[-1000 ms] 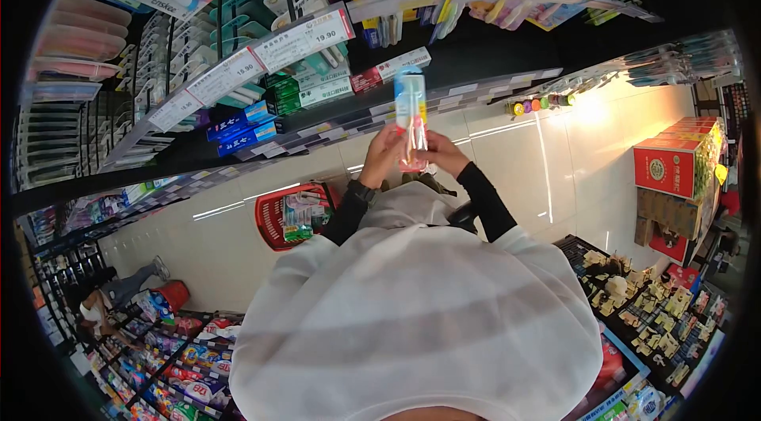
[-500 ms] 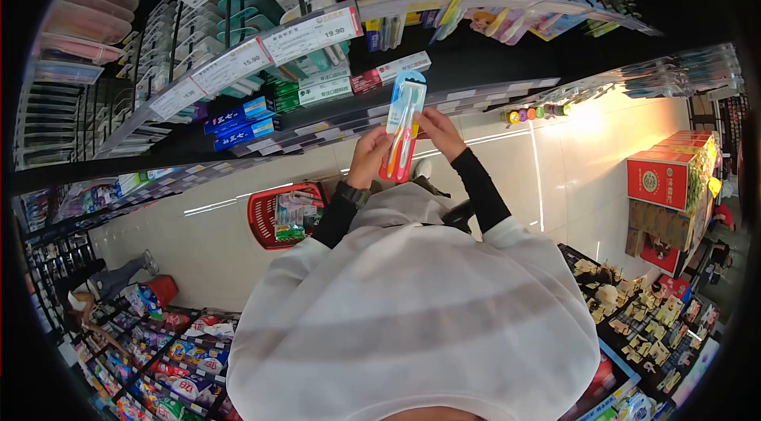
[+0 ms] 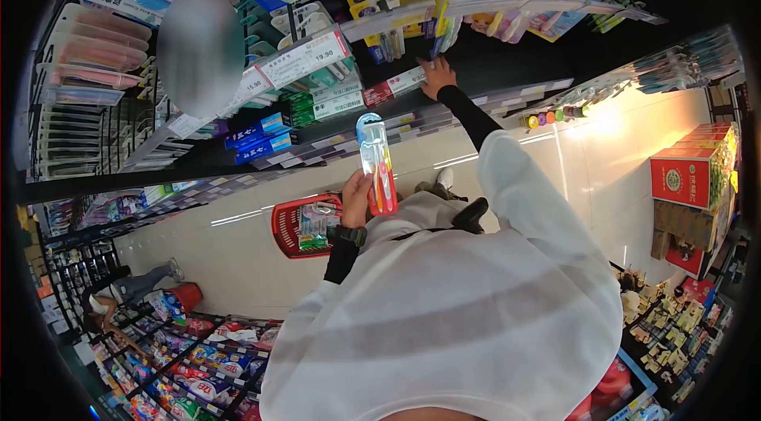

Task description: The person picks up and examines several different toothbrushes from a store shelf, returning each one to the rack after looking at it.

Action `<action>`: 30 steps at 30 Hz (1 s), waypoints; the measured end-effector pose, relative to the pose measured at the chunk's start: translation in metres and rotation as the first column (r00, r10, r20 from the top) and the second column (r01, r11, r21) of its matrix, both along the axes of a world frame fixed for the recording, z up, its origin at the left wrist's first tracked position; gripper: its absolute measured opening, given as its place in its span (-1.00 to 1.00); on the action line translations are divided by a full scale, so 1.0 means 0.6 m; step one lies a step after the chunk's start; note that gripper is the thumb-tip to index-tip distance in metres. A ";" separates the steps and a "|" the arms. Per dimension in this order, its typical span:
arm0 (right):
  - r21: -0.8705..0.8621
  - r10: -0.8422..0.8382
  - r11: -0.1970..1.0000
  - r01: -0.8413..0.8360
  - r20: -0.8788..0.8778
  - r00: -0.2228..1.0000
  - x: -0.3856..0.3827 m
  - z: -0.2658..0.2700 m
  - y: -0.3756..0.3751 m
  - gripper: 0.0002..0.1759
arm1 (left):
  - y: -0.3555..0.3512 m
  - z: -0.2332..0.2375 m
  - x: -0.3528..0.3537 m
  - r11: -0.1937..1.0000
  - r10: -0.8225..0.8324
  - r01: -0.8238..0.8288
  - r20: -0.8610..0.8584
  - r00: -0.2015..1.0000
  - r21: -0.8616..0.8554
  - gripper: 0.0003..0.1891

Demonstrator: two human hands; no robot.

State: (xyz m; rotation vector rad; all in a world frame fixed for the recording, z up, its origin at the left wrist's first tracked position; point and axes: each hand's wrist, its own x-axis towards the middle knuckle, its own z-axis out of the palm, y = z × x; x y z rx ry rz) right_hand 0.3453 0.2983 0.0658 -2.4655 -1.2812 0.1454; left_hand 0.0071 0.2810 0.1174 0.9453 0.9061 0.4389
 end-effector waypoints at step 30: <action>0.163 0.143 0.971 0.176 -0.982 0.125 -0.282 0.121 -0.068 -0.70 | 0.046 0.020 -0.033 0.997 -0.067 0.069 0.087 0.994 -0.024 -0.72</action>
